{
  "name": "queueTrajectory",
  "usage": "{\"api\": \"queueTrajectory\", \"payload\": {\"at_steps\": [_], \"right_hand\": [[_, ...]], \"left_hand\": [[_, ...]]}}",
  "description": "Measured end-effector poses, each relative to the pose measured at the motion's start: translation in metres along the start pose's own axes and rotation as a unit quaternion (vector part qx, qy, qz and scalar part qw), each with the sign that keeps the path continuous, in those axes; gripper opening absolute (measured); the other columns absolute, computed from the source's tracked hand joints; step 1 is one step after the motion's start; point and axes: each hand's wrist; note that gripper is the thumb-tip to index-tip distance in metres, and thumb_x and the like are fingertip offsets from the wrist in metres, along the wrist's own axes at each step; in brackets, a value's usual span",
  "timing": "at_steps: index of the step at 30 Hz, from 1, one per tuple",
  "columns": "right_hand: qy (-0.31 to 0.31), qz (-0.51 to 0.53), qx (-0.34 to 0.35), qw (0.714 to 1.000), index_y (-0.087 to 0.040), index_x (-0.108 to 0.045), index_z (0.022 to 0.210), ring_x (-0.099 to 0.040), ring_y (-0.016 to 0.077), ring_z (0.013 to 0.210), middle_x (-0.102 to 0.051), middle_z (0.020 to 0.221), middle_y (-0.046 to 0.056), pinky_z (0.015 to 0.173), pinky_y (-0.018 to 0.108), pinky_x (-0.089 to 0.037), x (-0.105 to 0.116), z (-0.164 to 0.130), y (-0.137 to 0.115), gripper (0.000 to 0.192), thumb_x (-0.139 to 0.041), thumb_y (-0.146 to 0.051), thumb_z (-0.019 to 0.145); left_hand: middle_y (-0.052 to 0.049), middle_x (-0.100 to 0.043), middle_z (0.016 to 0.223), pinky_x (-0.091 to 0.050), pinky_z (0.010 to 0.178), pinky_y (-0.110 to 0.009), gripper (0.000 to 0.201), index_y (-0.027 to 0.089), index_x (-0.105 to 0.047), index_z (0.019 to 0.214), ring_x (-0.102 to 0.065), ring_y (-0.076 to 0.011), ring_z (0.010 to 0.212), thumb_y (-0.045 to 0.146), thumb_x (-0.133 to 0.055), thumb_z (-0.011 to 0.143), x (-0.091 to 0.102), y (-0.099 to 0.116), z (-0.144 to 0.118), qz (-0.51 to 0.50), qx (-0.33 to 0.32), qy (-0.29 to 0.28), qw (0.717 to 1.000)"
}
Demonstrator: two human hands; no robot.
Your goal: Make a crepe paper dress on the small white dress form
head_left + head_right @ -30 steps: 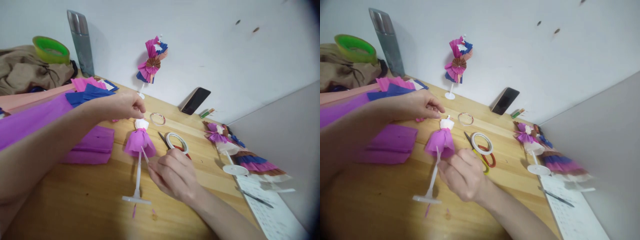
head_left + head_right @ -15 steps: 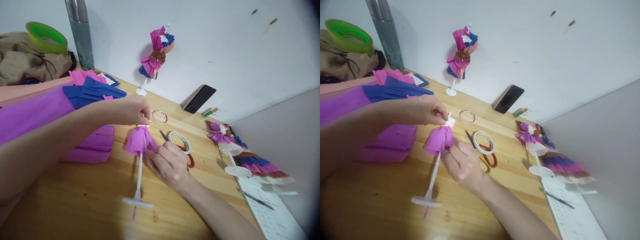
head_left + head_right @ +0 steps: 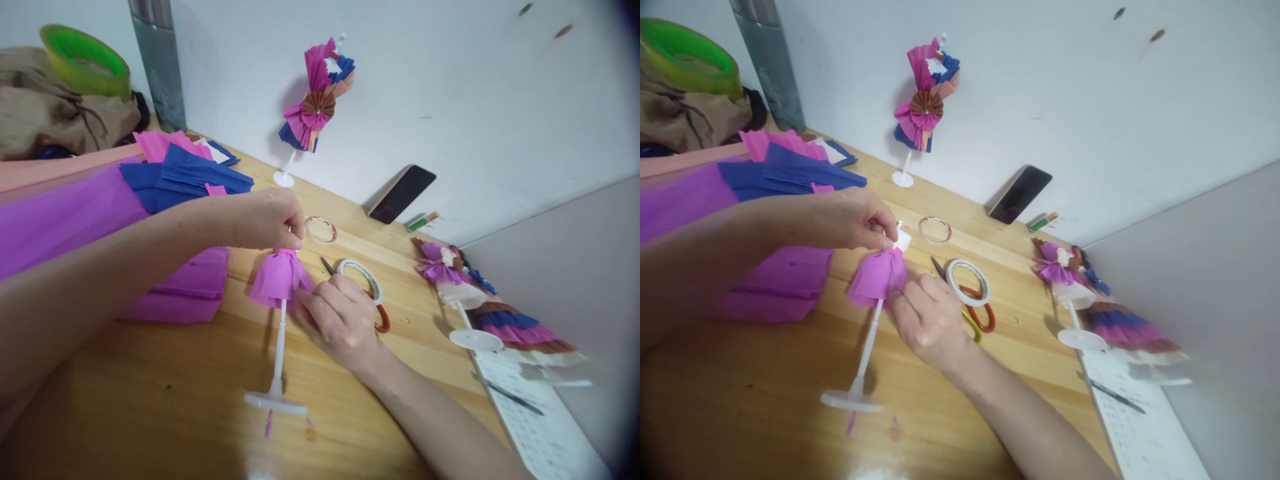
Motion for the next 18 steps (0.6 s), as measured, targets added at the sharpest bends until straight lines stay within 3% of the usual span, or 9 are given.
{"api": "queueTrajectory", "payload": {"at_steps": [7, 14, 18], "right_hand": [[-0.004, -0.003, 0.014, 1.000, -0.014, -0.066, 0.075, -0.038, 0.0152, 0.059, -0.054, 0.059, 0.001, 0.054, 0.031, -0.032, -0.003, 0.000, 0.000, 0.013, -0.064, -0.008, 0.086], [0.007, 0.001, 0.012, 1.000, -0.013, -0.065, 0.072, -0.038, 0.0154, 0.060, -0.053, 0.058, 0.002, 0.053, 0.031, -0.032, -0.006, -0.001, 0.001, 0.014, -0.064, -0.007, 0.085], [0.002, 0.002, 0.010, 1.000, -0.012, -0.065, 0.074, -0.038, 0.0154, 0.060, -0.054, 0.058, 0.002, 0.053, 0.030, -0.032, -0.006, -0.001, 0.001, 0.013, -0.063, -0.008, 0.086]], "left_hand": [[0.005, -0.049, 0.048, -0.028, 0.051, -0.022, 0.015, 0.009, -0.075, 0.073, -0.039, -0.0066, 0.045, 0.007, -0.060, 0.069, -0.003, -0.001, 0.000, 0.075, -0.056, -0.014, 0.995], [0.000, -0.067, 0.064, -0.033, 0.056, -0.018, 0.028, 0.011, -0.078, 0.081, -0.050, -0.0076, 0.056, -0.002, -0.056, 0.070, 0.000, 0.007, -0.006, 0.158, -0.088, -0.091, 0.979], [-0.001, -0.071, 0.061, -0.030, 0.052, -0.017, 0.034, 0.012, -0.078, 0.072, -0.042, -0.0066, 0.052, -0.007, -0.051, 0.070, 0.000, 0.013, -0.011, 0.170, -0.094, -0.140, 0.971]]}}
Point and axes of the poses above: each hand's wrist, its own z-axis towards the middle knuckle, its own x-axis out of the back of the hand, y = z × x
